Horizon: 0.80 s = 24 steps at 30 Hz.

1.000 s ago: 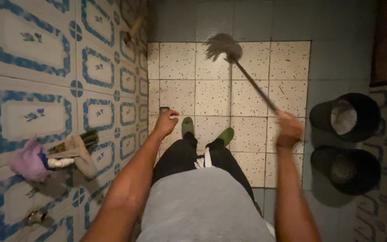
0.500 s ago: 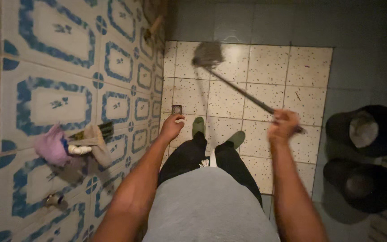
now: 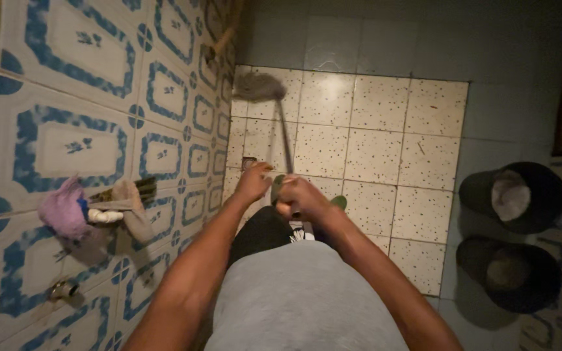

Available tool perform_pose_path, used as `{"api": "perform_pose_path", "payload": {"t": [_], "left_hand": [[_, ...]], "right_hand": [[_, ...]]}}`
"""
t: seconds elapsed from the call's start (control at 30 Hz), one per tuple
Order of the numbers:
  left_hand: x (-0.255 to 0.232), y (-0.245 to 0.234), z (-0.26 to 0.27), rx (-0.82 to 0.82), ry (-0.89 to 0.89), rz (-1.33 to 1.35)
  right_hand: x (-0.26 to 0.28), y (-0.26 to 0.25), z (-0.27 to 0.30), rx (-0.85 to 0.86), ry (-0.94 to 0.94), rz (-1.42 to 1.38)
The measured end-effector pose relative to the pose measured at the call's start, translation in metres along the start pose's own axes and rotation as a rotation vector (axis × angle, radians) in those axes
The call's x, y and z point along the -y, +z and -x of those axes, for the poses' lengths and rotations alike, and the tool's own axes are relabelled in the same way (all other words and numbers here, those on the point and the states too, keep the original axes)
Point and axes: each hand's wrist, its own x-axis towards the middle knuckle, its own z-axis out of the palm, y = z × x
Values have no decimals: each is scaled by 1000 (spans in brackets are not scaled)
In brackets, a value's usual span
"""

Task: The person mops a tiled bathroom floor using a string mop and two buckets. They repeatedly dip the mop into soapy water, wring it by hand, and push the mop across the floor in back-and-forth strokes, covering the area near the toilet and along the walls.

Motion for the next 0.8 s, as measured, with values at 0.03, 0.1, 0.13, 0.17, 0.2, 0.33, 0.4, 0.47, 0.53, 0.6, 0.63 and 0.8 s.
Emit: {"api": "perform_pose_path", "payload": {"t": [0.03, 0.1, 0.13, 0.17, 0.2, 0.33, 0.4, 0.47, 0.53, 0.6, 0.63, 0.8], "left_hand": [[-19, 3, -3, 30, 54, -48], [-61, 13, -12, 96, 208, -36], [-82, 18, -14, 133, 305, 21], [-106, 31, -18, 143, 370, -36], [-132, 47, -22, 153, 436, -95], [-193, 100, -40, 66, 834, 38], [-208, 123, -65, 298, 793, -5], [-202, 129, -81, 411, 916, -85], [-192, 128, -90, 401, 1207, -206], [-179, 121, -90, 586, 855, -321], [-171, 114, -89, 674, 675, -373], [-103, 45, -89, 245, 730, -39]], "right_hand": [[-1, -5, 8, -40, 65, 30], [-10, -21, 25, -160, 92, 104], [-14, -30, 34, -241, 53, 145], [-17, -40, 44, -320, 13, 186], [-19, -49, 51, -428, 16, 265], [6, -77, 81, -573, 335, 499], [30, -81, 90, -576, 364, 654], [49, -78, 88, -479, 441, 711], [59, -76, 81, -418, 428, 718], [61, -76, 73, -399, 330, 679], [60, -76, 70, -387, 386, 595], [37, -74, 66, -346, 621, 330]]}}
